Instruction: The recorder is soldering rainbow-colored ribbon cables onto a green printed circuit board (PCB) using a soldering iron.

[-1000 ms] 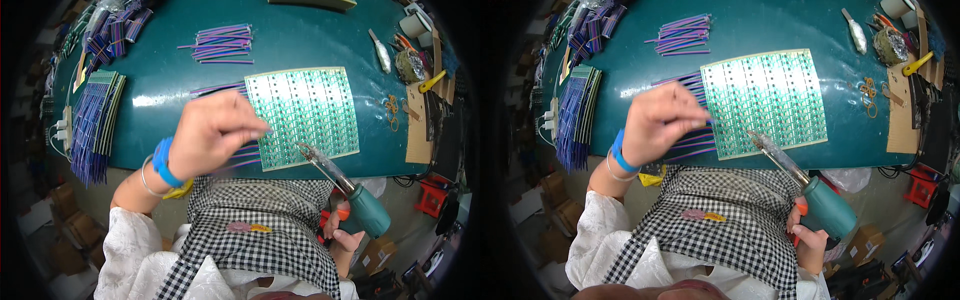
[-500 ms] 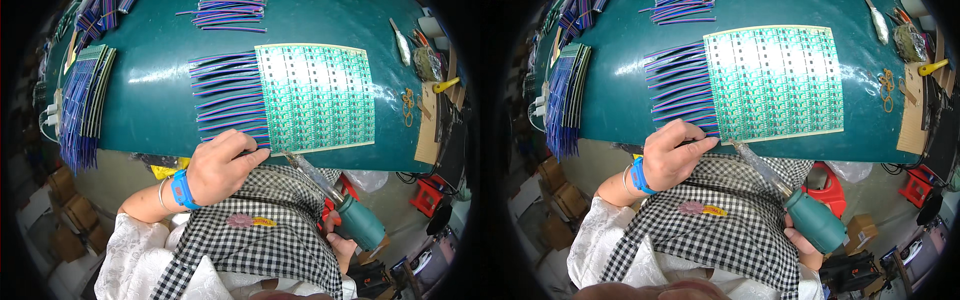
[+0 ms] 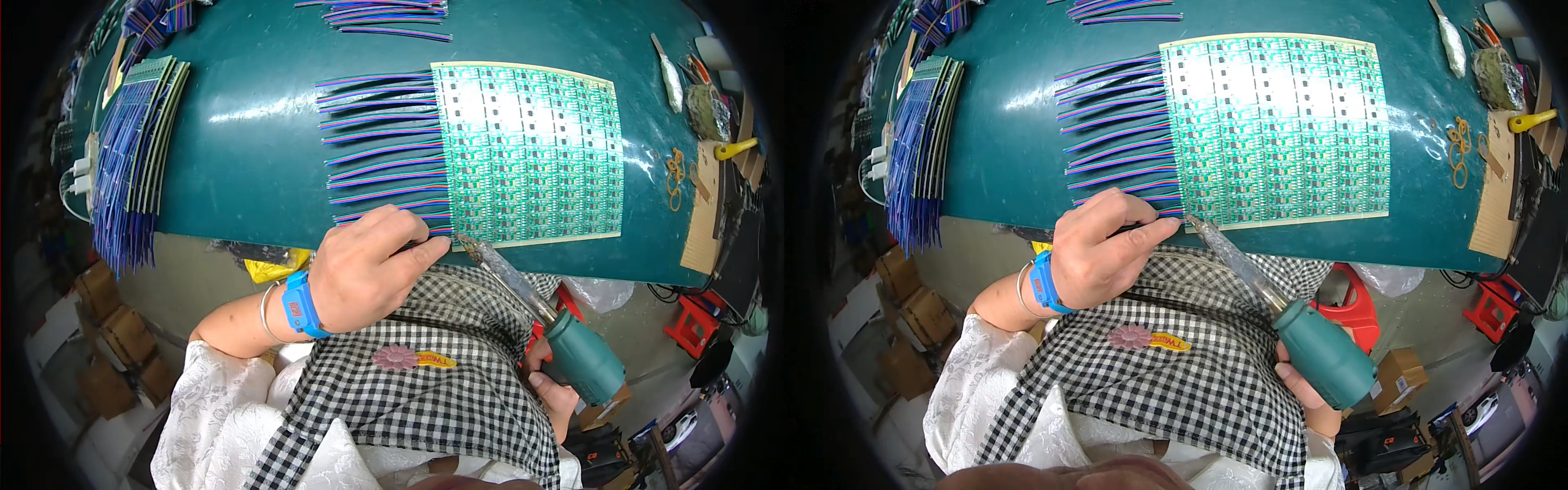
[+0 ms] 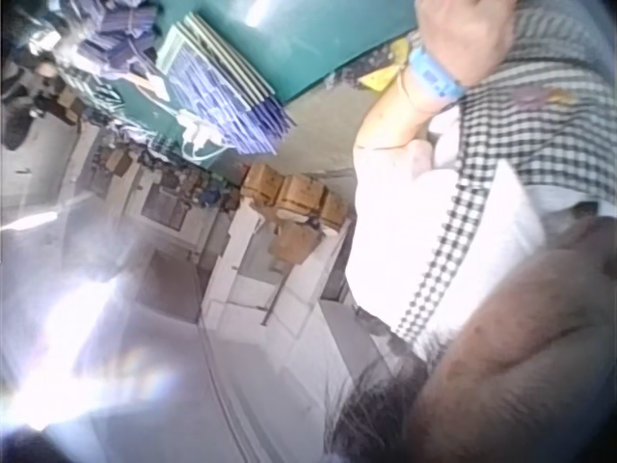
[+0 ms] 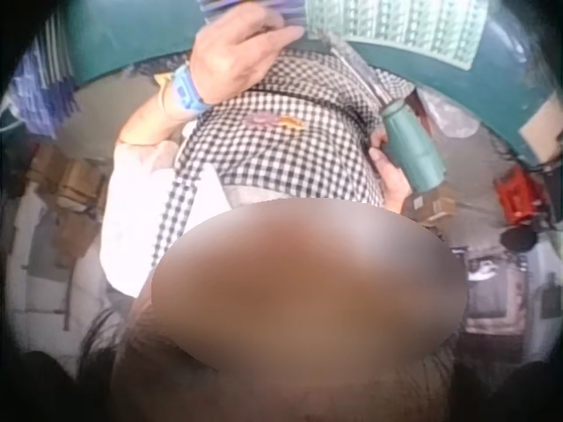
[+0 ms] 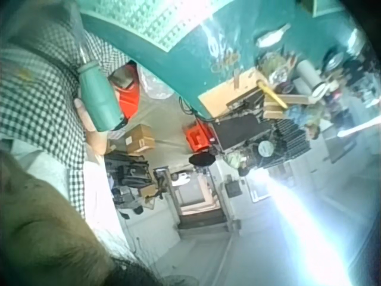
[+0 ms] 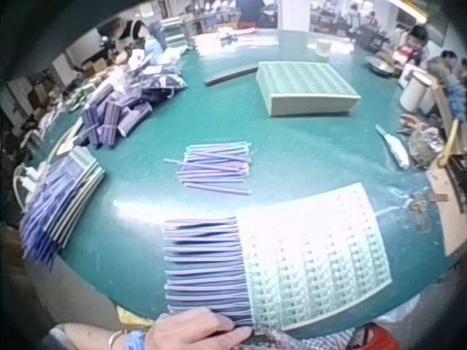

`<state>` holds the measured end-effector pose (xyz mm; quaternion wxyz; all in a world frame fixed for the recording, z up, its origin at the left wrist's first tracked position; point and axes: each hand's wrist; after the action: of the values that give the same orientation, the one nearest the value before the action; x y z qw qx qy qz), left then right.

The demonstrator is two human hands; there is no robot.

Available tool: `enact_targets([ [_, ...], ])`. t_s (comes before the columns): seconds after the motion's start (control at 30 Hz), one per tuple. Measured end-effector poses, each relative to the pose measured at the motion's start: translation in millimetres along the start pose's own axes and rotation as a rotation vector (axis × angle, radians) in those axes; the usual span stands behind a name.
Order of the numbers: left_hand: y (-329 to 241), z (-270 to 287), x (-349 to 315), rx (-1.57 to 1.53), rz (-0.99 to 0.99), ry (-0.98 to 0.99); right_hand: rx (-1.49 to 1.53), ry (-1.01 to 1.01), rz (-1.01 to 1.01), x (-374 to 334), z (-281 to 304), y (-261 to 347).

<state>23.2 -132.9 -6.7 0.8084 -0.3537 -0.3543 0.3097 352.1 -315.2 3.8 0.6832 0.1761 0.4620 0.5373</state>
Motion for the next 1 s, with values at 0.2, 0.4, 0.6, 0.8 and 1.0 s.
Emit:
enact_targets([
  [0.2, 0.6, -0.9, 0.6, -0.009, -0.01, -0.009, 0.117, 0.007, 0.115, 12.8, -0.4, 16.2],
  [0.4, -0.9, -1.1, 2.0, 0.005, -0.006, 0.002, 0.608, -0.021, -0.023, 6.9, -4.7, 30.7],
  [0.6, -0.7, 0.4, 1.9, -0.006, 0.003, -0.006, 0.192, -0.017, 0.171, 6.3, 1.0, 6.9],
  [0.8, -1.4, 2.4, 3.2, -0.028, 0.034, 0.012, 0.311, -0.057, -0.115, 1.8, -1.1, 24.6],
  [1.0, -0.9, 3.8, 4.0, -0.042, 0.046, 0.015, -0.005, -0.05, -0.05, -6.5, 0.3, 0.9],
])
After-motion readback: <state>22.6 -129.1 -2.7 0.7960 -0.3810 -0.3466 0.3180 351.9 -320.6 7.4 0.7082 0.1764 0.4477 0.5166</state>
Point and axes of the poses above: each hand's wrist, its own x-axis towards the middle knuckle, its own z-axis out of the back of the hand, y = z × x, and after that the axes turned 15 degrees about -x, right-handed
